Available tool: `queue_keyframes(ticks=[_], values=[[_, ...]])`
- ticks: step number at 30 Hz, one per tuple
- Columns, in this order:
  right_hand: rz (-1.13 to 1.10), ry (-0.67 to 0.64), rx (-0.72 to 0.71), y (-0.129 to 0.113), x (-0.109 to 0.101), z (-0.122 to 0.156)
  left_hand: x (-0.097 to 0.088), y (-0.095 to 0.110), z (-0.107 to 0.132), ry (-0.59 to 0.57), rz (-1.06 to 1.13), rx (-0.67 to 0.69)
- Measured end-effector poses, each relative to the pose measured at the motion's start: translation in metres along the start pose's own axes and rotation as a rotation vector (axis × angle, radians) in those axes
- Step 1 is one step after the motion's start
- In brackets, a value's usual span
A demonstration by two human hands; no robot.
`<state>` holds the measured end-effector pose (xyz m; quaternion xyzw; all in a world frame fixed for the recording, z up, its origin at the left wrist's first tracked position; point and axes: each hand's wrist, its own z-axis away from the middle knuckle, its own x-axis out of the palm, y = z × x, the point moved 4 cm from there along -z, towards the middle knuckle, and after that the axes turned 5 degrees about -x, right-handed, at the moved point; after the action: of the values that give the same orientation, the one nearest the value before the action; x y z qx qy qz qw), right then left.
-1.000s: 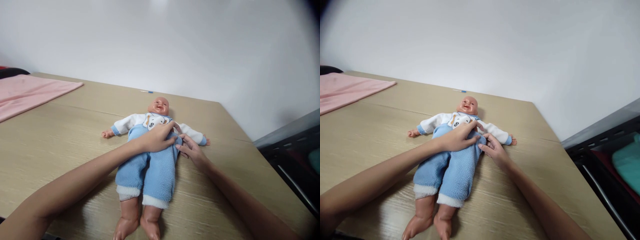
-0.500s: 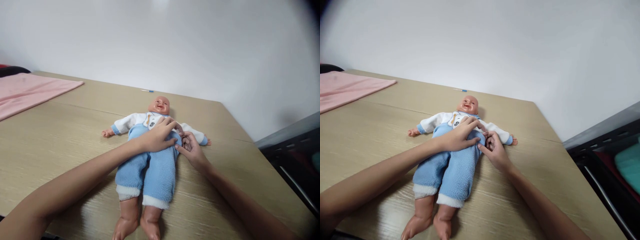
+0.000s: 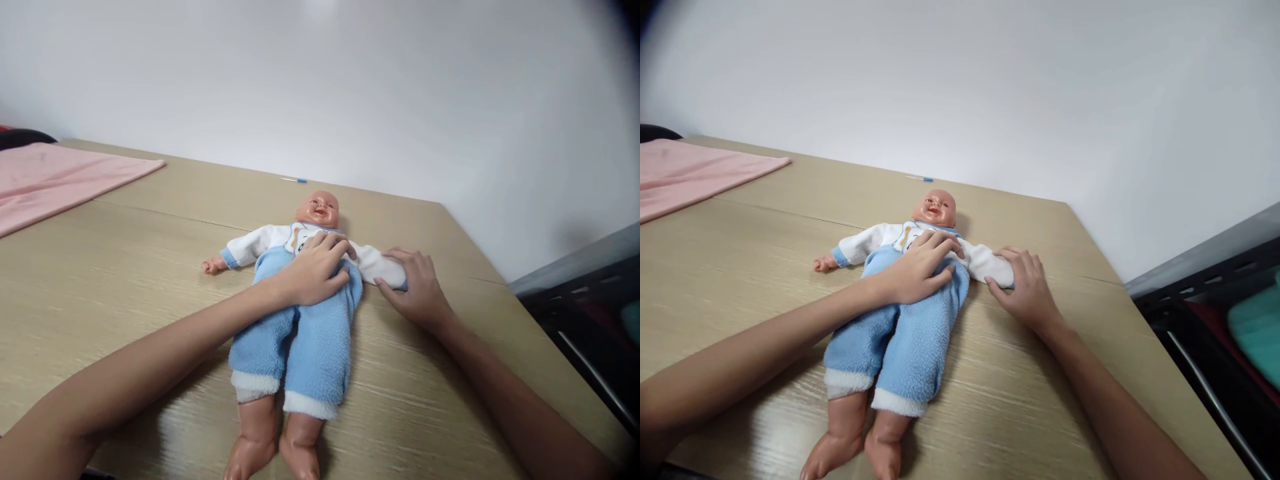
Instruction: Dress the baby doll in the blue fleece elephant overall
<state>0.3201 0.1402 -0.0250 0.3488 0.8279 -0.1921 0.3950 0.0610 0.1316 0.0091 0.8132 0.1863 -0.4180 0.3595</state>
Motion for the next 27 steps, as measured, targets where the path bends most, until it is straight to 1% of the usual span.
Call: queue_keyframes(ticks=[2, 4, 6, 8, 10, 12, 13, 15, 16, 18, 19, 21, 23, 24, 25, 26, 27], values=[[-0.108, -0.161, -0.028, 0.02, -0.001, 0.004, 0.001, -0.002, 0.0, 0.007, 0.019, -0.006], [-0.206, -0.233, 0.05, 0.039, -0.006, 0.01, 0.002, -0.004, 0.0, 0.017, 0.038, -0.01], [-0.259, -0.222, 0.159, 0.052, -0.014, 0.013, 0.003, -0.006, -0.001, 0.02, 0.038, -0.024], [-0.286, -0.143, 0.238, 0.053, -0.024, 0.01, 0.003, -0.008, -0.006, 0.02, 0.014, -0.053], [-0.316, -0.025, 0.274, 0.042, -0.032, -0.002, 0.004, -0.008, -0.013, 0.016, -0.025, -0.095], [-0.383, 0.067, 0.282, 0.022, -0.034, -0.021, 0.006, -0.007, -0.021, 0.007, -0.082, -0.132], [-0.459, 0.105, 0.295, 0.011, -0.033, -0.031, 0.007, -0.006, -0.024, 0.003, -0.114, -0.142], [-0.702, 0.158, 0.335, -0.013, -0.023, -0.049, 0.01, -0.005, -0.03, 0.011, -0.159, -0.15], [-0.782, 0.176, 0.344, -0.025, -0.017, -0.056, 0.01, -0.005, -0.031, 0.029, -0.162, -0.157], [-0.84, 0.214, 0.346, -0.044, -0.006, -0.062, 0.011, -0.008, -0.032, 0.08, -0.128, -0.177], [-0.827, 0.247, 0.336, -0.051, -0.002, -0.061, 0.01, -0.01, -0.032, 0.109, -0.095, -0.187], [-0.755, 0.326, 0.303, -0.058, 0.005, -0.053, 0.008, -0.016, -0.03, 0.174, -0.006, -0.189], [-0.696, 0.412, 0.291, -0.057, 0.009, -0.041, 0.005, -0.02, -0.028, 0.256, 0.106, -0.175], [-0.691, 0.432, 0.308, -0.054, 0.013, -0.035, 0.003, -0.023, -0.028, 0.294, 0.17, -0.173], [-0.703, 0.426, 0.345, -0.05, 0.018, -0.031, 0.001, -0.025, -0.027, 0.324, 0.236, -0.179], [-0.724, 0.395, 0.394, -0.046, 0.023, -0.027, 0.0, -0.027, -0.026, 0.347, 0.305, -0.196], [-0.749, 0.336, 0.446, -0.042, 0.03, -0.025, -0.002, -0.03, -0.025, 0.363, 0.372, -0.228]])
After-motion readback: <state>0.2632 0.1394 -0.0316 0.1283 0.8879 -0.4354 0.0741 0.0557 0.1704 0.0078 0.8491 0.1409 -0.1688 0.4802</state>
